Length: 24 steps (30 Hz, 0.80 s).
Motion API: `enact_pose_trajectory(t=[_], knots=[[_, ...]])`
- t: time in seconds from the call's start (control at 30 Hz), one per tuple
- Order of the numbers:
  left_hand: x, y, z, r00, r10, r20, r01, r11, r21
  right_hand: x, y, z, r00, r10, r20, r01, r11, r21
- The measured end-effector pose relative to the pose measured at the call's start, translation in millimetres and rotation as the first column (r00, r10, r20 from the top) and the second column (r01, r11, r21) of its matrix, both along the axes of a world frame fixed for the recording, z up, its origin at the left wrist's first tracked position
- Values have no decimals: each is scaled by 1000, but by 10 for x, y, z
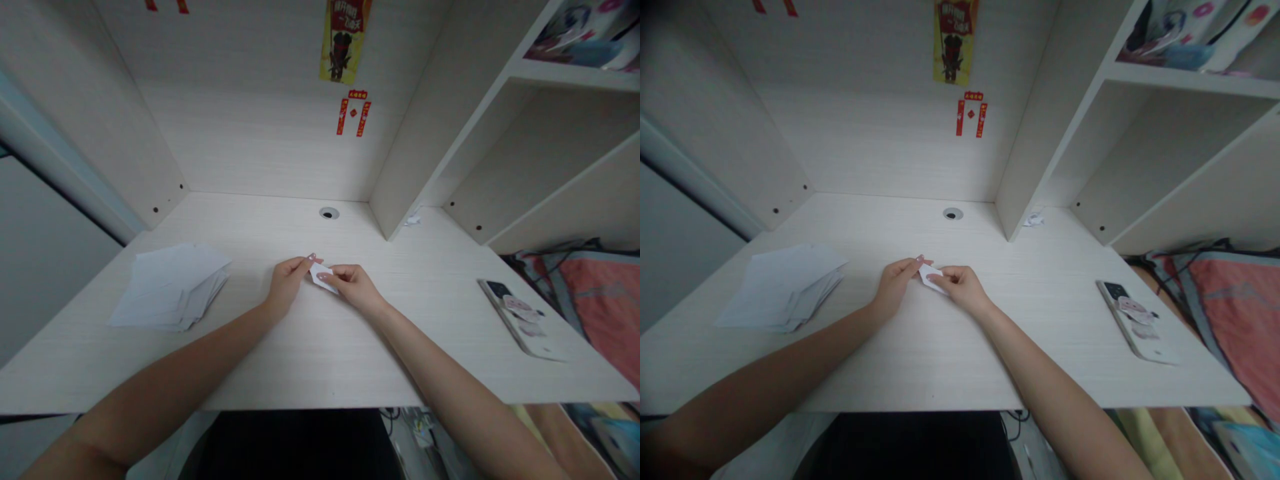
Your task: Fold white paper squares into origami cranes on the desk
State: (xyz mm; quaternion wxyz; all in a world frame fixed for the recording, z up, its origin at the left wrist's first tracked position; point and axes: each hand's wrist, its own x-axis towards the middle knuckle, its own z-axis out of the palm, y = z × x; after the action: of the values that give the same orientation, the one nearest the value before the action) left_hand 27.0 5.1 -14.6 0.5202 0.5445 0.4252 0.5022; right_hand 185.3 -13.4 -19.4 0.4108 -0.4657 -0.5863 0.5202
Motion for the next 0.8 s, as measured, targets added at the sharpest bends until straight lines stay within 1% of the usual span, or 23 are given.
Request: enact_pose_trajectory(t=[0.13, 0.27, 0.33, 0.43, 0.57, 0.8], knots=[[3, 40, -28, 1000, 0, 20, 0, 1000, -5, -2, 24, -3, 994, -14, -107, 15, 1000, 3], [25, 71, -70, 999, -17, 47, 17, 1000, -11, 23, 33, -6, 974, -122, -189, 121, 993, -16], [35, 75, -92, 999, -34, 25, 34, 999, 5, 35, 35, -7, 964, -168, -207, 164, 986, -33], [38, 68, -109, 998, -50, -33, 50, 999, 15, 36, 38, 6, 956, -182, -229, 182, 983, -22], [35, 57, -102, 996, -62, -63, 63, 998, 15, 27, 44, 26, 963, -167, -213, 176, 984, 24], [44, 45, -63, 997, -78, 19, 79, 997, -16, 37, 61, 19, 973, -166, -161, 174, 984, 40]])
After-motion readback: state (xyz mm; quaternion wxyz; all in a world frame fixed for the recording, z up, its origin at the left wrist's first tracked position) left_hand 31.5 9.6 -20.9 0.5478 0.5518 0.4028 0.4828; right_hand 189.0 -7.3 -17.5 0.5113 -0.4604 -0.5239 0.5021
